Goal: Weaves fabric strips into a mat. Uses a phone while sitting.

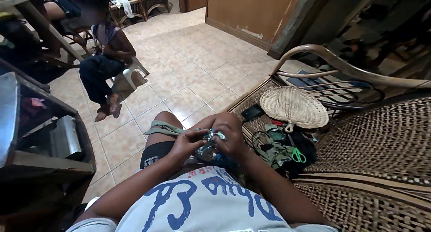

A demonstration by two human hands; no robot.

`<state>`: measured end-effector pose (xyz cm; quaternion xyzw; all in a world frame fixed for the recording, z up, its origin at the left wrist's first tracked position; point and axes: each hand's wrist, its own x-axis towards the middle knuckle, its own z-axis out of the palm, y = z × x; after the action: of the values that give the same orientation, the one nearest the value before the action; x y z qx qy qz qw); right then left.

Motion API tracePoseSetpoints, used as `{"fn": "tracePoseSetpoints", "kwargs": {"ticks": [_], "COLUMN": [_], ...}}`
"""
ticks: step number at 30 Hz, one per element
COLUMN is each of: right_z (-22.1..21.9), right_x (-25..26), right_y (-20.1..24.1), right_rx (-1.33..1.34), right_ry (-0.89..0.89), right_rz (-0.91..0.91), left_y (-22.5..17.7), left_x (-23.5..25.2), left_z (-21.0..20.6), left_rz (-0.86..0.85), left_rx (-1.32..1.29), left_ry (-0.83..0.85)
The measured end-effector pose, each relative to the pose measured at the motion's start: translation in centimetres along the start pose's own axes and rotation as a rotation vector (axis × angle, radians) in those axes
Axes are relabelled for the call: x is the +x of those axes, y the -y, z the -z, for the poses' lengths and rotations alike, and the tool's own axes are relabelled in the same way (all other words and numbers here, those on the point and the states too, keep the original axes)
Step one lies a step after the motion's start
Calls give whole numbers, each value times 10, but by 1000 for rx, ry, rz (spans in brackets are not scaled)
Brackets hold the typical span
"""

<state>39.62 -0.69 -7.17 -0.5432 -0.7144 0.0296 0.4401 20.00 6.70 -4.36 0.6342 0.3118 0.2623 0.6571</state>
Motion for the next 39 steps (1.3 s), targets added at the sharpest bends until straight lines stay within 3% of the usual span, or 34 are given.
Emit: {"fn": "tracePoseSetpoints", "kwargs": {"ticks": [3,8,13,16,20,23,26,29,33,39], "right_z": [4,4,-1,0,1,-1,-3,-7,-10,-11], "right_x": [1,6,13,12,13,17,17,12,9,16], "right_y": [-8,-5,7,12,15,23,31,35,34,18], "right_rx": [72,180,509,574,535,598,731,823,793,635], "right_ry": [53,197,234,251,270,178,80,0,-38,78], "right_rz": [-151,-213,-503,-573,-534,-611,-704,-670,-561,-409], "left_y": [2,7,12,9,7,7,5,4,4,-3], "left_x": [1,0,-1,-1,-2,-2,-3,-2,0,-1], "left_z": [-1,0,0,1,2,2,-1,-3,-1,0], "left_rz": [-44,-115,-247,-172,-140,-166,-75,28,42,80], "left_rx": [46,126,162,149,169,178,92,1,-24,-57], "left_ry": [4,38,18,-19,1,-6,-58,-99,-47,104]}}
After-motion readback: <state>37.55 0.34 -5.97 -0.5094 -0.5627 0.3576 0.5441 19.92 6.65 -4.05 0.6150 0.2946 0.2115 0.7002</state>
